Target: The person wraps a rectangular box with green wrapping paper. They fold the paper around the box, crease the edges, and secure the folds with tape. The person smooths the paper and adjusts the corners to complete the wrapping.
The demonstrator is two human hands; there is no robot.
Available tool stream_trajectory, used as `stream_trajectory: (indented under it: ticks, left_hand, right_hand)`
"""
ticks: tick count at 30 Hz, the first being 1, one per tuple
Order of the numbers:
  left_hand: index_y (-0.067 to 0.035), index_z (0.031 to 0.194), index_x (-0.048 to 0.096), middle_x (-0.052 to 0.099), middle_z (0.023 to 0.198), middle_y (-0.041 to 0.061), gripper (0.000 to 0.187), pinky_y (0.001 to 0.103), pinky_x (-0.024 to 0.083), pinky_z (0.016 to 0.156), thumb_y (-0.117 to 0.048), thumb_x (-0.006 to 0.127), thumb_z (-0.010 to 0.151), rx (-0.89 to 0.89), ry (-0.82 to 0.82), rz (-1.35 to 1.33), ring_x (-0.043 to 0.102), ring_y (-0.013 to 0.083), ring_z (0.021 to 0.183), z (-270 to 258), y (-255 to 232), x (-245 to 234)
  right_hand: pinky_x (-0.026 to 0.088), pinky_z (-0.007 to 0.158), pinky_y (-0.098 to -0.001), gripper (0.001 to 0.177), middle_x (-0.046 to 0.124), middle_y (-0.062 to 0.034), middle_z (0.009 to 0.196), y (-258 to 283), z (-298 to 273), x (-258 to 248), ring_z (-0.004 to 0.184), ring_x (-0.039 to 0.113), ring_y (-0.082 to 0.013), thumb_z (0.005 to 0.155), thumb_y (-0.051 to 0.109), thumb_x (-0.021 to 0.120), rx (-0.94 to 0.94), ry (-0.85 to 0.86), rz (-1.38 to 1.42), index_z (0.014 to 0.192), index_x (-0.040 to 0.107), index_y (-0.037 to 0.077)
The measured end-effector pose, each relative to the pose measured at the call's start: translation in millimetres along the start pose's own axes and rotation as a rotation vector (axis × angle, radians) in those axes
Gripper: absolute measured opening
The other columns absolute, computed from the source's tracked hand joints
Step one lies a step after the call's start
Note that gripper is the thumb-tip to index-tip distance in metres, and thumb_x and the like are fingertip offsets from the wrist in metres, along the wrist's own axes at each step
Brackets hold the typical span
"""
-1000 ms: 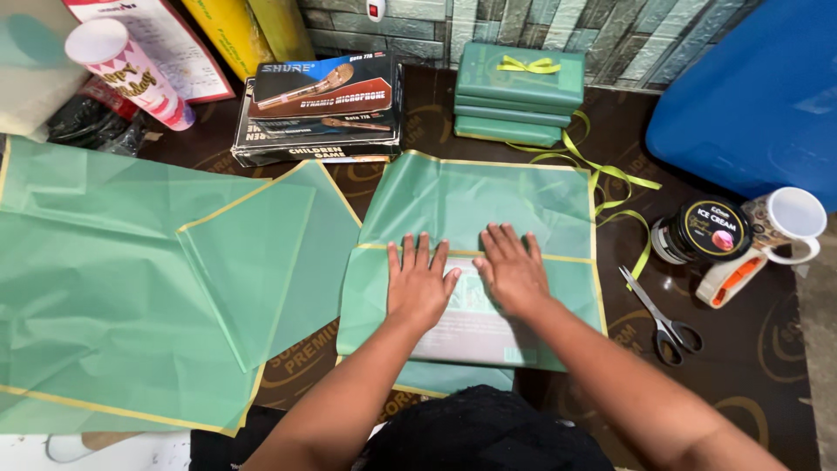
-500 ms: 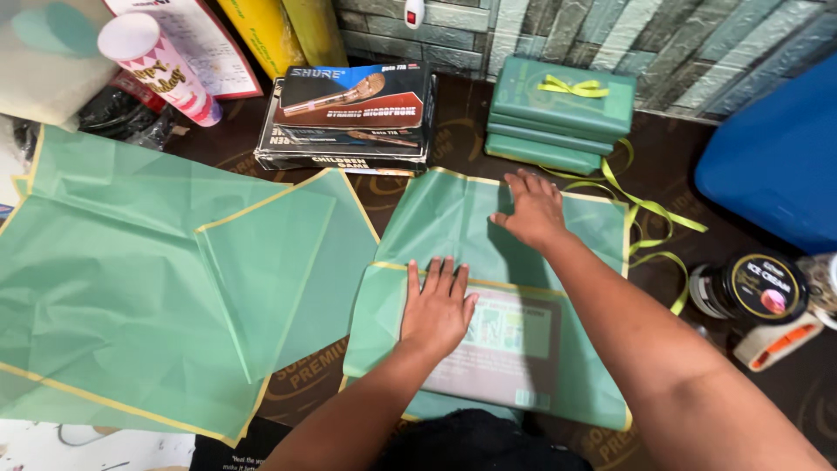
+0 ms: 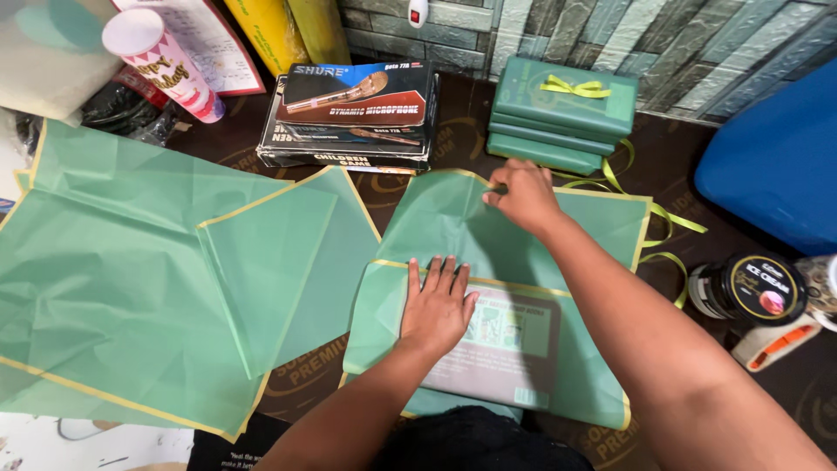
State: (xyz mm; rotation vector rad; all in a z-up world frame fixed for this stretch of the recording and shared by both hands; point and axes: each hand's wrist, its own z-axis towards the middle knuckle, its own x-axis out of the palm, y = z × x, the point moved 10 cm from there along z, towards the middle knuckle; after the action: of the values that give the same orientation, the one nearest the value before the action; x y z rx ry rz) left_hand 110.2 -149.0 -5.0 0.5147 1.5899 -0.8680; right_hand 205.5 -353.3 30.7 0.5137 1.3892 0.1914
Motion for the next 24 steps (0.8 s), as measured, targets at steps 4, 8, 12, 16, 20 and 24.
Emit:
stream_trajectory:
  ticks: [4,8,12,16,20,24]
  left_hand:
    - [-0.007,0.145,0.049,0.043,0.155,0.016,0.055,0.064,0.007,0.121,-0.042,0.038,0.105,0.016,-0.043,-0.004,0.032,0.0325,0.147,-0.6,0.5,0.5]
    - [-0.003,0.134,0.057,0.05,0.149,0.018,0.047,0.062,0.016,0.121,-0.037,0.046,0.103,0.068,-0.229,-0.023,0.039,0.0325,0.144,-5.6,-3.3,-15.0]
    - [-0.009,0.115,0.063,0.057,0.131,0.014,0.027,0.062,0.027,0.112,-0.024,0.053,0.096,0.104,-0.207,-0.039,0.047,0.0315,0.131,-11.6,-6.2,-11.1]
    - [-0.007,0.109,0.067,0.06,0.123,0.012,0.026,0.057,0.036,0.103,-0.015,0.056,0.087,0.206,-0.306,0.042,0.052,0.0293,0.12,-16.5,-14.9,-16.0]
    - [-0.007,0.109,0.068,0.063,0.115,0.011,0.023,0.05,0.041,0.089,-0.012,0.056,0.091,0.191,-0.171,-0.063,0.055,0.0303,0.11,-12.4,-16.1,-4.7]
    - [-0.005,0.102,0.068,0.064,0.111,0.012,0.021,0.049,0.045,0.088,-0.015,0.06,0.086,0.227,-0.252,-0.125,0.058,0.0331,0.105,-29.4,-21.5,-27.4]
  right_hand:
    - [0.04,0.09,-0.0496,0.02,0.067,-0.0073,0.09,20.7,-16.3,-28.1,0.099,0.063,-0.0318,0.08,0.023,0.082,-0.039,-0.006,0.042,0.088,0.072,0.007]
    - [0.045,0.082,-0.0481,0.019,0.068,-0.0097,0.088,53.8,-39.2,-57.7,0.089,0.065,-0.0341,0.08,0.018,0.081,-0.106,-0.033,0.047,0.089,0.07,0.005]
    - [0.051,0.076,-0.048,0.017,0.068,-0.0113,0.088,88.5,-66.4,-77.5,0.084,0.066,-0.0364,0.081,0.016,0.081,-0.172,-0.035,0.036,0.088,0.07,0.005]
    - [0.053,0.071,-0.0493,0.016,0.069,-0.0106,0.087,118.7,-97.9,-89.9,0.085,0.067,-0.0369,0.078,0.016,0.08,-0.239,-0.08,-0.036,0.084,0.068,0.006]
    - [0.054,0.065,-0.0493,0.014,0.069,-0.0095,0.087,138.2,-128.4,-88.6,0.078,0.069,-0.0364,0.08,0.018,0.078,-0.242,-0.071,-0.088,0.084,0.068,0.009]
    - [0.055,0.061,-0.0467,0.015,0.069,-0.0098,0.087,151.4,-158.5,-77.3,0.071,0.069,-0.0351,0.082,0.018,0.076,-0.23,-0.018,-0.151,0.082,0.066,0.007]
